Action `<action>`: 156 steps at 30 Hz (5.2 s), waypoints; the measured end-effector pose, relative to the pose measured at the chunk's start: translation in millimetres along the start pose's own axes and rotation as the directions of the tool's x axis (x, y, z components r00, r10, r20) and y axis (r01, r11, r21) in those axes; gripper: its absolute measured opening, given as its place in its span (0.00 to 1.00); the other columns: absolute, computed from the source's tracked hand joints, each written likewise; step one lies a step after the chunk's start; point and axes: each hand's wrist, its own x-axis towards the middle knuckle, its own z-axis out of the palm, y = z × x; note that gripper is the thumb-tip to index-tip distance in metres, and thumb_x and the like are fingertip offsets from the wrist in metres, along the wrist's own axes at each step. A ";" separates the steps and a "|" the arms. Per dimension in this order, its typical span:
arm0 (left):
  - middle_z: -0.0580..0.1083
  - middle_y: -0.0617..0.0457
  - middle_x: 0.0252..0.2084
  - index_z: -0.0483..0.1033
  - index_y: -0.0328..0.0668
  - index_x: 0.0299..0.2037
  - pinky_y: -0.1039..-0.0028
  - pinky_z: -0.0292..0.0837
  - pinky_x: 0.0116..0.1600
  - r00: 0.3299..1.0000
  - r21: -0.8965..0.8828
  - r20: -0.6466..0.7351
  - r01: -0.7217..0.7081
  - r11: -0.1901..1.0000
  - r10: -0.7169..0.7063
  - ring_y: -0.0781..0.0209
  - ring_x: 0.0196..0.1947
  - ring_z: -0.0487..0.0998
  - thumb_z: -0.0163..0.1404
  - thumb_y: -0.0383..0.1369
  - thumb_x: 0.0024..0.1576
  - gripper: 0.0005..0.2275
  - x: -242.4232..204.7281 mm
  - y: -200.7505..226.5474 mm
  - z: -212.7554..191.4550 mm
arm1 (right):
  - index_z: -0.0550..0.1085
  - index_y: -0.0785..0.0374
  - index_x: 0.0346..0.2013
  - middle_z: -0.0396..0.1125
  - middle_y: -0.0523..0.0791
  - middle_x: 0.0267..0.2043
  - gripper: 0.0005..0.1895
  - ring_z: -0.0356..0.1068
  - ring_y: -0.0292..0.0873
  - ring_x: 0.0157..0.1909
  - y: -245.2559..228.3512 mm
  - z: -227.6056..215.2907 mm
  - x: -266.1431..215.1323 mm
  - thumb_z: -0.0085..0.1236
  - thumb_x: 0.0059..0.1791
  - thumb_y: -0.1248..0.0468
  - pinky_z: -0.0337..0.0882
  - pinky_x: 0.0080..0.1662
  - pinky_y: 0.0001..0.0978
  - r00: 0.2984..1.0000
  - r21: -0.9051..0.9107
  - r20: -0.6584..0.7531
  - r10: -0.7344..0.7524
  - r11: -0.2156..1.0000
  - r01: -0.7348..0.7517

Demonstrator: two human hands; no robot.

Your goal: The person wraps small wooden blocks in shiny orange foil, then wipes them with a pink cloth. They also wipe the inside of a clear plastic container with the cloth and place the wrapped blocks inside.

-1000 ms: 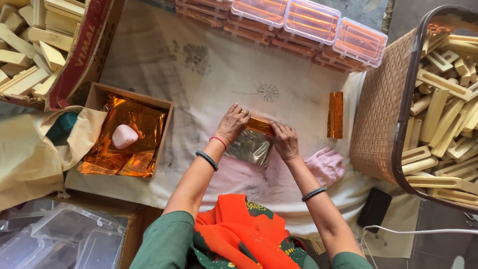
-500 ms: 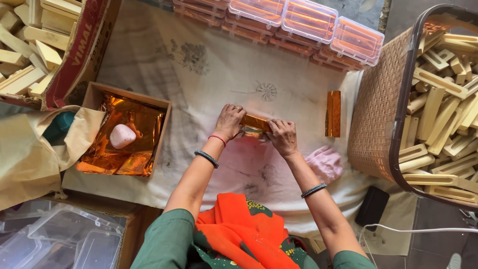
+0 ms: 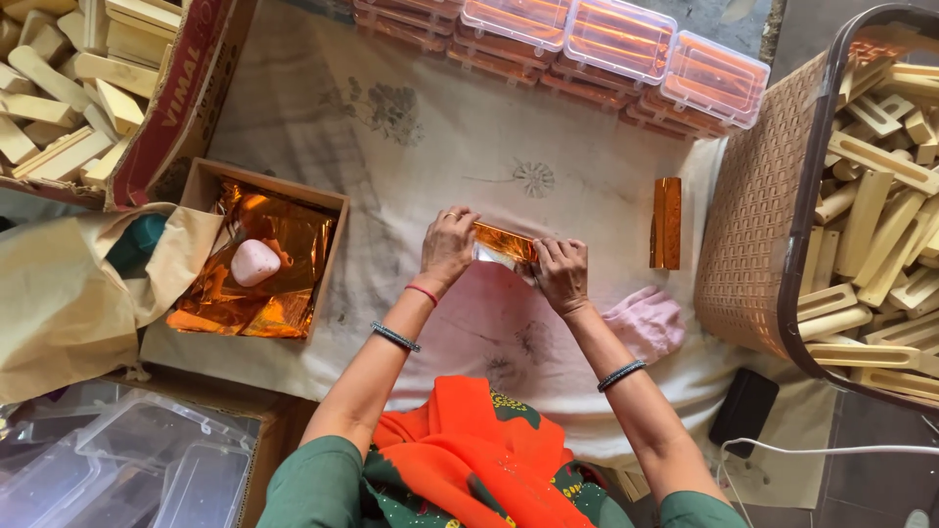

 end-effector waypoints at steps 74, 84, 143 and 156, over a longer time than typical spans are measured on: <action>0.70 0.52 0.63 0.66 0.48 0.68 0.54 0.55 0.73 0.981 0.282 0.116 -0.184 0.942 0.157 0.54 0.63 0.69 0.61 0.35 0.50 0.32 -46.8 -24.0 10.4 | 0.71 0.55 0.48 0.69 0.43 0.41 0.23 0.69 0.47 0.46 -6.0 -1.4 1.6 0.67 0.41 0.56 0.63 0.46 0.45 0.936 0.185 0.350 0.040 0.976 -0.111; 0.67 0.49 0.63 0.61 0.43 0.71 0.48 0.49 0.74 0.899 0.202 0.338 -0.358 0.912 0.278 0.54 0.63 0.65 0.59 0.43 0.53 0.36 -102.1 26.7 -3.9 | 0.72 0.55 0.46 0.69 0.42 0.39 0.21 0.69 0.45 0.44 -7.1 5.6 -4.8 0.67 0.44 0.53 0.63 0.44 0.44 0.969 0.131 0.245 0.027 0.990 -0.060; 0.77 0.55 0.44 0.78 0.47 0.43 0.48 0.55 0.73 0.887 0.361 0.217 -0.462 0.810 0.408 0.58 0.50 0.77 0.52 0.29 0.55 0.08 -40.0 22.3 6.5 | 0.74 0.58 0.45 0.71 0.46 0.42 0.20 0.73 0.48 0.44 4.5 -8.7 -1.5 0.68 0.43 0.56 0.72 0.46 0.42 0.805 0.444 0.563 0.188 0.753 -0.486; 0.69 0.44 0.62 0.68 0.40 0.63 0.62 0.68 0.64 0.939 -0.256 -0.047 0.319 0.913 -0.341 0.45 0.60 0.72 0.50 0.30 0.57 0.21 -69.4 -39.9 36.2 | 0.74 0.53 0.44 0.68 0.43 0.45 0.21 0.68 0.49 0.52 -9.7 1.4 -16.0 0.71 0.39 0.55 0.65 0.49 0.47 0.903 0.289 0.402 0.153 0.914 -0.283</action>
